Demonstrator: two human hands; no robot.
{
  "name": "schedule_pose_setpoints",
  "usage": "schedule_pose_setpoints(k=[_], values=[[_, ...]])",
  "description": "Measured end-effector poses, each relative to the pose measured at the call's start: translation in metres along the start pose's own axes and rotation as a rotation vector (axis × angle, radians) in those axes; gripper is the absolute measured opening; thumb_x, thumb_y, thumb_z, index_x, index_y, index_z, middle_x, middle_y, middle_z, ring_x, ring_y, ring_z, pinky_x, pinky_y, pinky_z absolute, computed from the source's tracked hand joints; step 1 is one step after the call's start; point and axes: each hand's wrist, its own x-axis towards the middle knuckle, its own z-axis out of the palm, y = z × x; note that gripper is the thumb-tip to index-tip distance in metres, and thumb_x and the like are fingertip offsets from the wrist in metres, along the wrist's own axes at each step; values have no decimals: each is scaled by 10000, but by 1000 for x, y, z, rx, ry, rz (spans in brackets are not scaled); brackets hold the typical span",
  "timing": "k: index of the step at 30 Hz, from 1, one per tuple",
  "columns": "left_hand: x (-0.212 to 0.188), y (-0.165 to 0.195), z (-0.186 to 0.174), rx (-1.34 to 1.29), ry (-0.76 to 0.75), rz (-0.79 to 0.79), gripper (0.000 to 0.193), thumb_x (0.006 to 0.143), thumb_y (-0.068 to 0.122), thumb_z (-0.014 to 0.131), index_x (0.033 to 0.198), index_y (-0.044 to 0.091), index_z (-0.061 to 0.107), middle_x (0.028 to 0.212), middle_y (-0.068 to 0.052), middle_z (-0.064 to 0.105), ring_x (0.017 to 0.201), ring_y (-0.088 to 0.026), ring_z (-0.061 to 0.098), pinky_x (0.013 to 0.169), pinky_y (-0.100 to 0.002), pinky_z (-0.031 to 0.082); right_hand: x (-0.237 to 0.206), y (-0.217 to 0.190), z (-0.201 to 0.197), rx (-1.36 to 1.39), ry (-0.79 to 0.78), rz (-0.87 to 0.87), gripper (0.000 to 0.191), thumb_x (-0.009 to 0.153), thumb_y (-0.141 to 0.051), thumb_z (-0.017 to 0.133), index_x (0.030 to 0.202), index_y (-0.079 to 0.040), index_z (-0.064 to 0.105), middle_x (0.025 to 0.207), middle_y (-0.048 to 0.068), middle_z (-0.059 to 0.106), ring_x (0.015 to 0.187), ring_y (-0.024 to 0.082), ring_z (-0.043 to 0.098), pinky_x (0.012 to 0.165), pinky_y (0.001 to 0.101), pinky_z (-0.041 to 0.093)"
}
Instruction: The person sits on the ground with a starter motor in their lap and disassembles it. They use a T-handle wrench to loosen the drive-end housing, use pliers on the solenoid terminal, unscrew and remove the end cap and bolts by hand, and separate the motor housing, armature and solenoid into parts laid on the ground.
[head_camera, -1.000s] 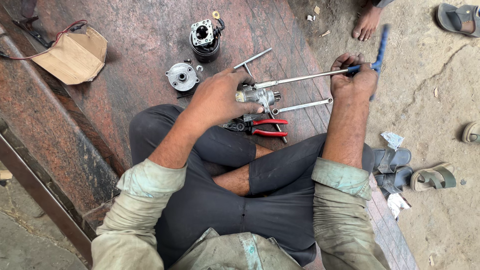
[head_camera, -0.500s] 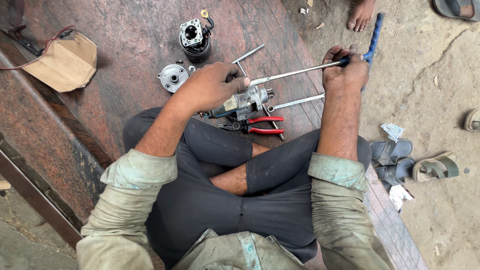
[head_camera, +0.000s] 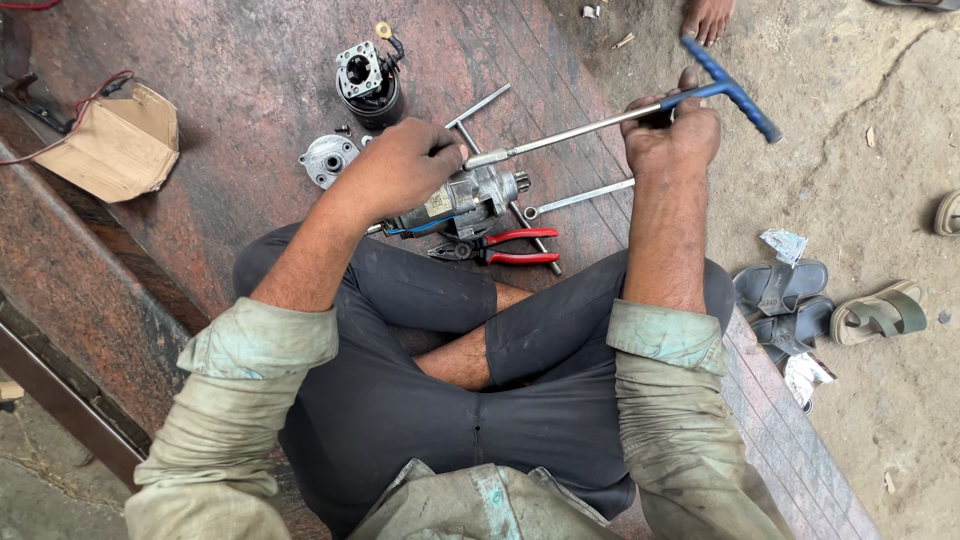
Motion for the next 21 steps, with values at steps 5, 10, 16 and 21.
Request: schedule_pose_setpoints(k=[5, 10, 16, 21], values=[[5, -3, 1, -27, 3, 35, 320, 952, 309, 624, 1075, 50, 766, 832, -158, 735, 725, -267, 689, 714, -424, 533, -2, 0, 8, 191, 53, 19, 376, 1108, -180, 310, 1103, 85, 576, 865, 171, 575, 706, 190, 568, 620, 321, 557], [9, -12, 3, -50, -32, 0, 330, 935, 322, 647, 1070, 46, 766, 735, -170, 694, 665, -267, 632, 673, -427, 523, 15, -2, 1, 266, 6, 101, 391, 1073, -198, 327, 1038, 74, 605, 854, 166, 588, 646, 192, 577, 559, 301, 532], [21, -23, 16, 54, 57, 143, 361, 903, 392, 709, 984, 45, 766, 821, -168, 729, 737, -304, 701, 695, -449, 526, 97, -11, -25, 251, -319, 251, 233, 1001, -191, 415, 863, -48, 535, 733, 81, 550, 620, 214, 560, 545, 342, 484], [35, -21, 30, 88, 24, -6, 414, 835, 498, 661, 984, 137, 798, 882, -136, 773, 823, -305, 741, 754, -468, 561, 124, -20, -22, 153, -234, 243, 179, 1007, -196, 519, 871, -80, 507, 653, 59, 409, 563, 250, 506, 527, 366, 492]])
